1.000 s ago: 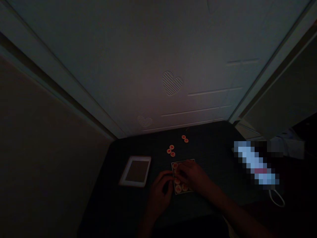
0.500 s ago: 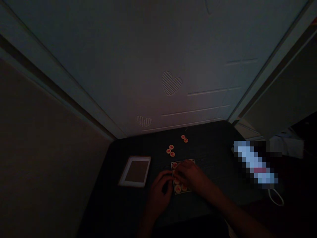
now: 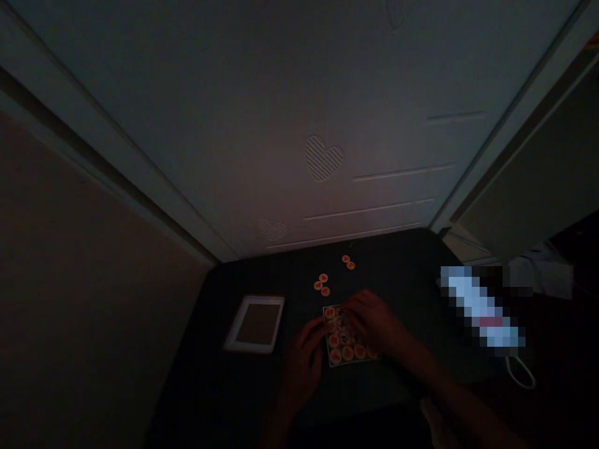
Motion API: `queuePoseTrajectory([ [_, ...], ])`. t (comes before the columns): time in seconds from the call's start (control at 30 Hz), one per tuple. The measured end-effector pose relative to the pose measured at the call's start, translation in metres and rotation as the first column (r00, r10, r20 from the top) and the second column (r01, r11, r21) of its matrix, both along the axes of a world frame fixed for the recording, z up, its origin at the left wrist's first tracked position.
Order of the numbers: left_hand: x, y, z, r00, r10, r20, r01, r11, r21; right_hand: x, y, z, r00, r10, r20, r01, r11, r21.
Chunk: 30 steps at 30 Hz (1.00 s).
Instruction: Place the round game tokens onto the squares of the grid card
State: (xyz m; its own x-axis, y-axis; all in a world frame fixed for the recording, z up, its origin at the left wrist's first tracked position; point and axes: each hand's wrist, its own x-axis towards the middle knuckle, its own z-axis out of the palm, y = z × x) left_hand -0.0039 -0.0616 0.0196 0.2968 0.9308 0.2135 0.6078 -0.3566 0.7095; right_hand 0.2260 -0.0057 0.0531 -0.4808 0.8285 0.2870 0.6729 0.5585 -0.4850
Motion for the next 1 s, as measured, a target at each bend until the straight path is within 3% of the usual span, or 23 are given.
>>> queuePoseTrajectory([
  [0.17,0.000,0.000,-0.005,0.995,-0.018,-0.100,0.019,1.000,0.002,-0.004,-0.002,-0.001,0.999,0.042,0.022,-0.041,0.998,-0.053],
  [0.37,0.001,0.000,-0.005,0.998,0.000,-0.062,0.002,0.999,0.038,-0.013,-0.007,0.005,0.992,0.117,0.047,-0.112,0.989,-0.094],
  [0.6,0.001,0.000,-0.003,0.999,0.019,-0.025,-0.019,1.000,0.020,-0.012,-0.004,0.000,0.996,0.093,0.011,-0.092,0.994,-0.062],
  [0.87,0.002,0.001,0.003,0.991,0.115,0.070,-0.115,0.993,-0.012,0.034,0.023,-0.006,0.968,-0.149,-0.200,0.147,0.989,-0.024],
  [1.0,-0.002,0.004,0.007,0.978,0.161,0.133,-0.156,0.987,-0.045,0.066,0.013,-0.018,0.937,-0.277,-0.213,0.264,0.960,-0.089],
])
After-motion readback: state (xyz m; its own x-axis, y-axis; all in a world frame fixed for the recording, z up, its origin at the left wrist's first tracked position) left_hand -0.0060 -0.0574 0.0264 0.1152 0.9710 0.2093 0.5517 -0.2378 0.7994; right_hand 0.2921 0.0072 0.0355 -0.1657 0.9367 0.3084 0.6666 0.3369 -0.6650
